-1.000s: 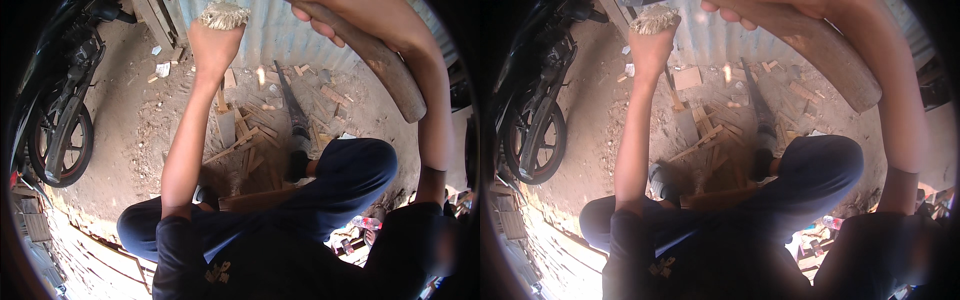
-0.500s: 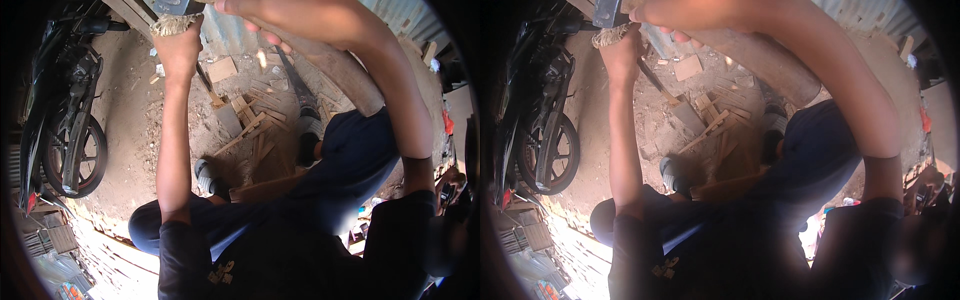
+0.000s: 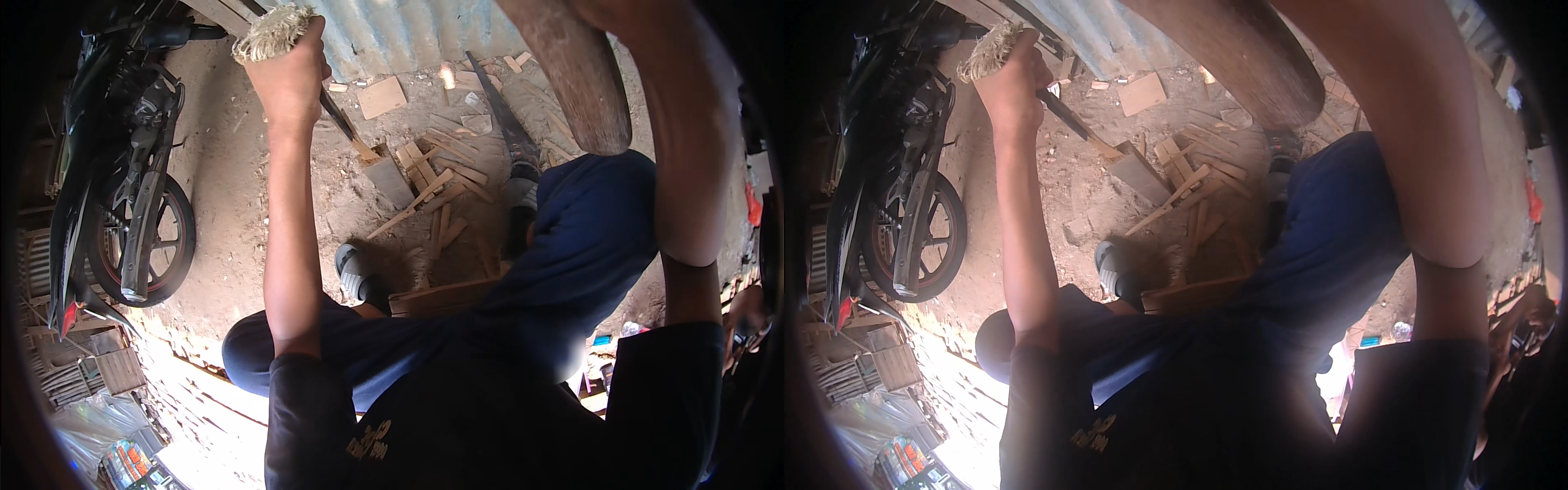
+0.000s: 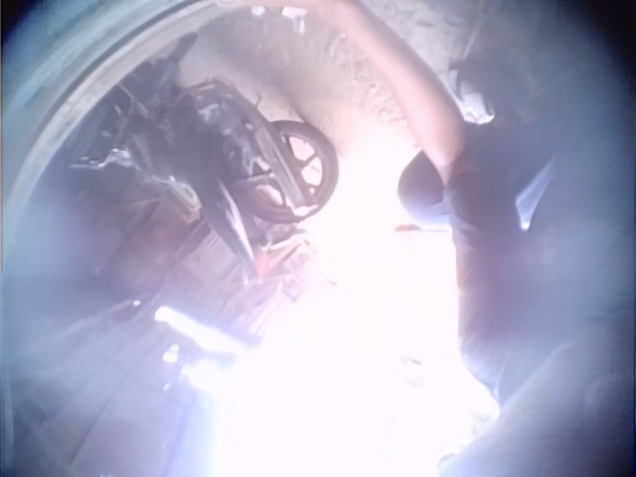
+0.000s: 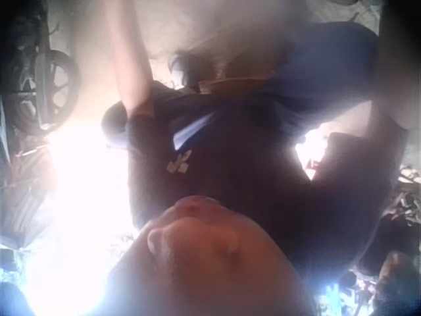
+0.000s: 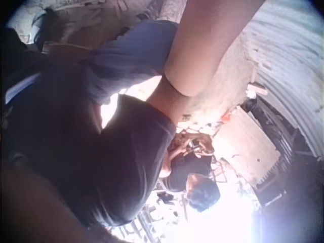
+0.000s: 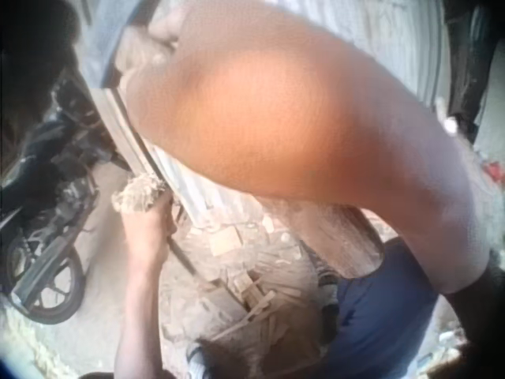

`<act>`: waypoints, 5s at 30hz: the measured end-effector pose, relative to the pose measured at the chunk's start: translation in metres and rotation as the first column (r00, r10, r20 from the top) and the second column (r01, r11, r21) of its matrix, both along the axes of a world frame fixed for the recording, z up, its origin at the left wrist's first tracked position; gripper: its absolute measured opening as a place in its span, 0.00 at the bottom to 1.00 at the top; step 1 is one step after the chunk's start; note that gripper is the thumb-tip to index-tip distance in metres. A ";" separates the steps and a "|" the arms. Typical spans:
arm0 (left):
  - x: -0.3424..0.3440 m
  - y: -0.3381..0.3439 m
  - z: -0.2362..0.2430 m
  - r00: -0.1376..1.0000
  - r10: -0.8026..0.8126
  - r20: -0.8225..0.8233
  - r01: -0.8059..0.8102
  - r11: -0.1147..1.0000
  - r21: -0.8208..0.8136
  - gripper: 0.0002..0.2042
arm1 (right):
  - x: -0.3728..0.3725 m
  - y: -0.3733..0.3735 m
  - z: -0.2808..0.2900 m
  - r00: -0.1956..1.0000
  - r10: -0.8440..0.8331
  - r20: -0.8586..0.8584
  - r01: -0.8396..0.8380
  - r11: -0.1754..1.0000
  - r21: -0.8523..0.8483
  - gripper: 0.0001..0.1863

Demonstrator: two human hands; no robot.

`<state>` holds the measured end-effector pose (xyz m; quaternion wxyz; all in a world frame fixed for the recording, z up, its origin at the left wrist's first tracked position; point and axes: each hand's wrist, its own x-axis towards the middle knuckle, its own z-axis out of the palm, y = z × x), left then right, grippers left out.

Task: The person sits on the ground and uses a chisel and mallet to carve a small wooden stick. They repeatedly strike the chisel to remove wood shavings and shape the piece.

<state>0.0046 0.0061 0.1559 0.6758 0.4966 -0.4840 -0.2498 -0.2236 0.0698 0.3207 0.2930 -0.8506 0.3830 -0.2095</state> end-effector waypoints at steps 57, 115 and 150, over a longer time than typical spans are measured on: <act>0.013 0.061 -0.265 0.969 -0.039 0.246 -0.046 0.942 0.331 0.44 | 0.049 0.036 -0.022 0.730 -0.173 0.661 0.245 0.969 -0.016 0.25; 0.068 0.048 -0.305 0.960 0.239 -0.148 -0.139 0.861 0.490 0.41 | 0.046 -0.086 -0.481 0.723 0.143 -0.676 0.359 0.759 0.543 0.24; -0.002 0.061 -0.270 0.990 0.025 -0.138 0.031 0.918 0.395 0.22 | 0.024 -0.039 -0.136 0.188 -0.002 0.982 -0.082 0.997 0.017 0.14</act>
